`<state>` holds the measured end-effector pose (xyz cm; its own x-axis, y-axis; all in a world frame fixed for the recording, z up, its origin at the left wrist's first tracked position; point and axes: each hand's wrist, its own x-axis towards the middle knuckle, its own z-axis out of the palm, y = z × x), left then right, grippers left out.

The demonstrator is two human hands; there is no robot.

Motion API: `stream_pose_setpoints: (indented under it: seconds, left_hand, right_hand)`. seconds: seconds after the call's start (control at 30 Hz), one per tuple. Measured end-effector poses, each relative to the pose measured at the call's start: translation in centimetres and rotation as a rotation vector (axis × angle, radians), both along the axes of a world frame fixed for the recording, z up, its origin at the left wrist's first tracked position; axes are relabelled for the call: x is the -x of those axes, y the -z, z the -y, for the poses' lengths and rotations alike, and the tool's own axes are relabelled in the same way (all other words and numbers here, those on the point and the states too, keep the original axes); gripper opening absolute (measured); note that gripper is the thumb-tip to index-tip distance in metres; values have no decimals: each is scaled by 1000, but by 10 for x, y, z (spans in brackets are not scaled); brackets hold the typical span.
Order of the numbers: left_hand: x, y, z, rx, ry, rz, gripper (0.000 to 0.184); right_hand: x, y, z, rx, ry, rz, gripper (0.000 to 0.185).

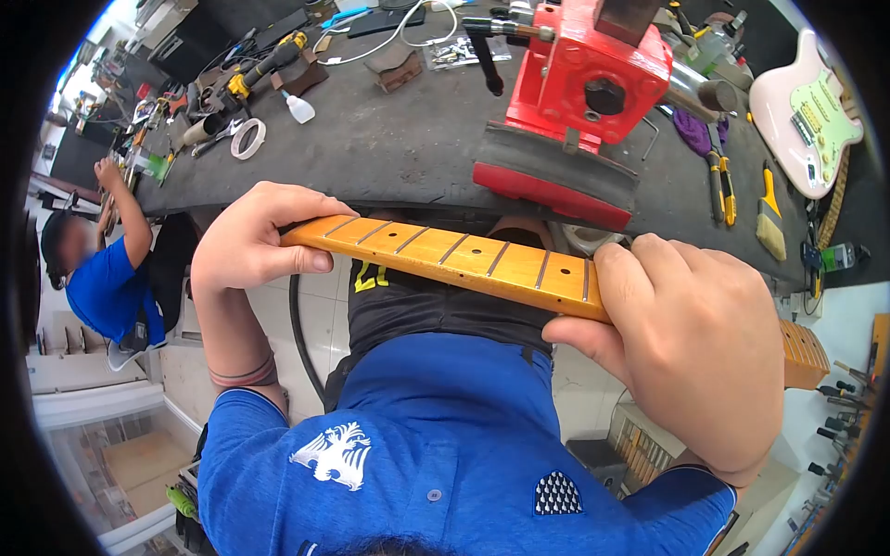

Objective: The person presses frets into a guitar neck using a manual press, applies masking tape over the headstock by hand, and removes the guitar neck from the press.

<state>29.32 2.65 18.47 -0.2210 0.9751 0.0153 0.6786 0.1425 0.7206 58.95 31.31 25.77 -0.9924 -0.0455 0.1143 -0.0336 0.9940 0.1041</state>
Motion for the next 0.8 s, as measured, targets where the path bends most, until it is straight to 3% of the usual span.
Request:
stream_pose_setpoints:
  seconds: [0.8]
  left_hand:
    - [-8, -19, 24, 17, -37, -63, 65]
  right_hand:
    - [1, -13, 16, 41, -57, -20, 59]
